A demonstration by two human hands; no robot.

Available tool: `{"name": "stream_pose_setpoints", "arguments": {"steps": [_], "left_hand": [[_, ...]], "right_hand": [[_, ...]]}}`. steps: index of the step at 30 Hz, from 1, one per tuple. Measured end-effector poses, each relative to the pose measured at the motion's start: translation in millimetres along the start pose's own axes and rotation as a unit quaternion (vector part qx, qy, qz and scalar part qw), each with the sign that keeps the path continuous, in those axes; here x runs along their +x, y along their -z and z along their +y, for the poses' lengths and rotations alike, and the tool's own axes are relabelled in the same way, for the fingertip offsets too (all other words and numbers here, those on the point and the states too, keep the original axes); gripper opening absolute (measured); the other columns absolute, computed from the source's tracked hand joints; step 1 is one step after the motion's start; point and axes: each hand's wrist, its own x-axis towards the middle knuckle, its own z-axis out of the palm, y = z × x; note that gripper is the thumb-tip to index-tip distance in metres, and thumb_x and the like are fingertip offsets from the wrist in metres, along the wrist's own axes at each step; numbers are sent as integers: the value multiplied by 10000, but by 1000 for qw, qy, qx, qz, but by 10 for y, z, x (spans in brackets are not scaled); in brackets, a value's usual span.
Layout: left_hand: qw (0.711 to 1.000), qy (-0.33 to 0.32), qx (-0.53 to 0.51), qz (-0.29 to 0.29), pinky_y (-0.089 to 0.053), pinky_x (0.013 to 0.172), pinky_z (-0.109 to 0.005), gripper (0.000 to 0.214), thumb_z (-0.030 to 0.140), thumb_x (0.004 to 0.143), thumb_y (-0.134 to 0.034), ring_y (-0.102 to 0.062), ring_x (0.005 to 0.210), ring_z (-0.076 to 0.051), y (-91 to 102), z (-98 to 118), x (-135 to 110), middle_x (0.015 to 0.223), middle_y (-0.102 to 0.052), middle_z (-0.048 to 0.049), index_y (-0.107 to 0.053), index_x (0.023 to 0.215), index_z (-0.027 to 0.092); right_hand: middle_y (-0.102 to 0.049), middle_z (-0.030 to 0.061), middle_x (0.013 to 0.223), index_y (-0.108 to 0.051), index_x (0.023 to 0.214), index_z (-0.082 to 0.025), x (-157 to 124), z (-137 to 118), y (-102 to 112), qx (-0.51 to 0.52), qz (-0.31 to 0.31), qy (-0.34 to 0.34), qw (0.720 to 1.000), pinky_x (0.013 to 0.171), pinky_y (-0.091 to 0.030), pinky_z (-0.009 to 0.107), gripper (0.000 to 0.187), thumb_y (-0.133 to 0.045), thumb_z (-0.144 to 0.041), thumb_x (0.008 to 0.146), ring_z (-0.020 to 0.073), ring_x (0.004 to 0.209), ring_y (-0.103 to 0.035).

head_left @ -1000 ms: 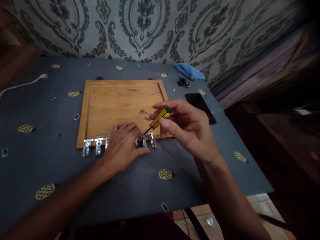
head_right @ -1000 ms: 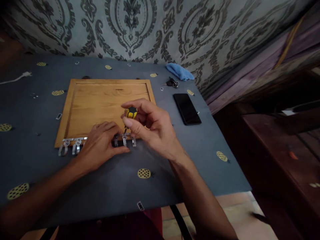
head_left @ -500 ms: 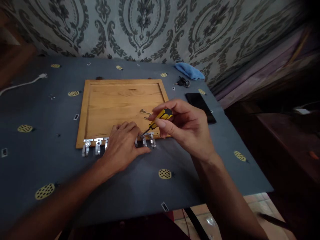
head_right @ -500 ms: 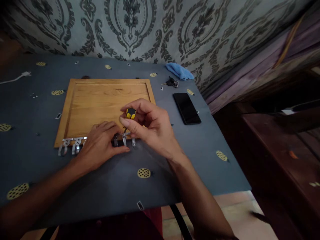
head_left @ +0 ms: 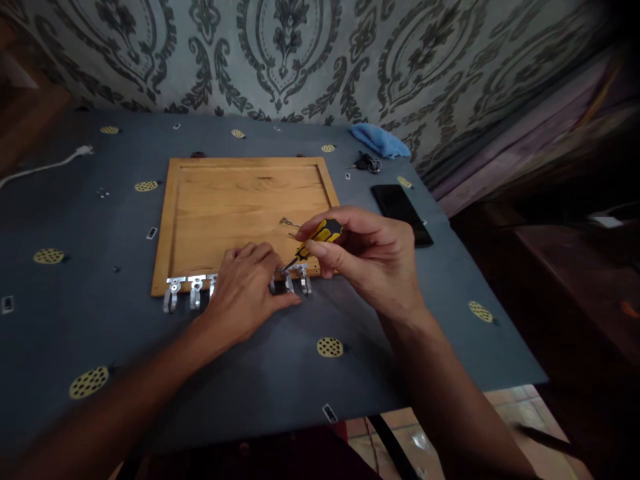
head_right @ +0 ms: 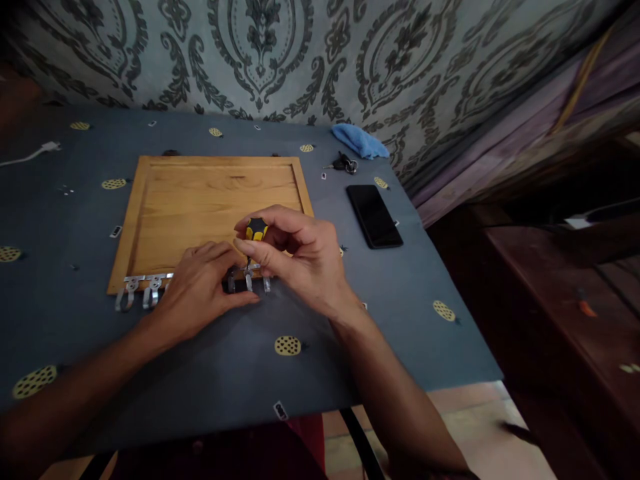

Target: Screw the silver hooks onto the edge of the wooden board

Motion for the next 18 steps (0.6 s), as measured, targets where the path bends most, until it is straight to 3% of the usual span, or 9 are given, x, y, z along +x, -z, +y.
{"name": "stream_pose_setpoints", "arguments": {"steps": [18], "left_hand": [[1000,-4,-7,8,-456,937,-477,442,482,758,-869,-636,1109,-330,8,-21,-23,1143,-719,-69,-678,1039,199]], "right_hand": [[-703,-28,789,-720,866,-213,-35,12,-61,-8,20,3,1000,431,-469,195,232,-848,-399,813,55,493,-543]]}}
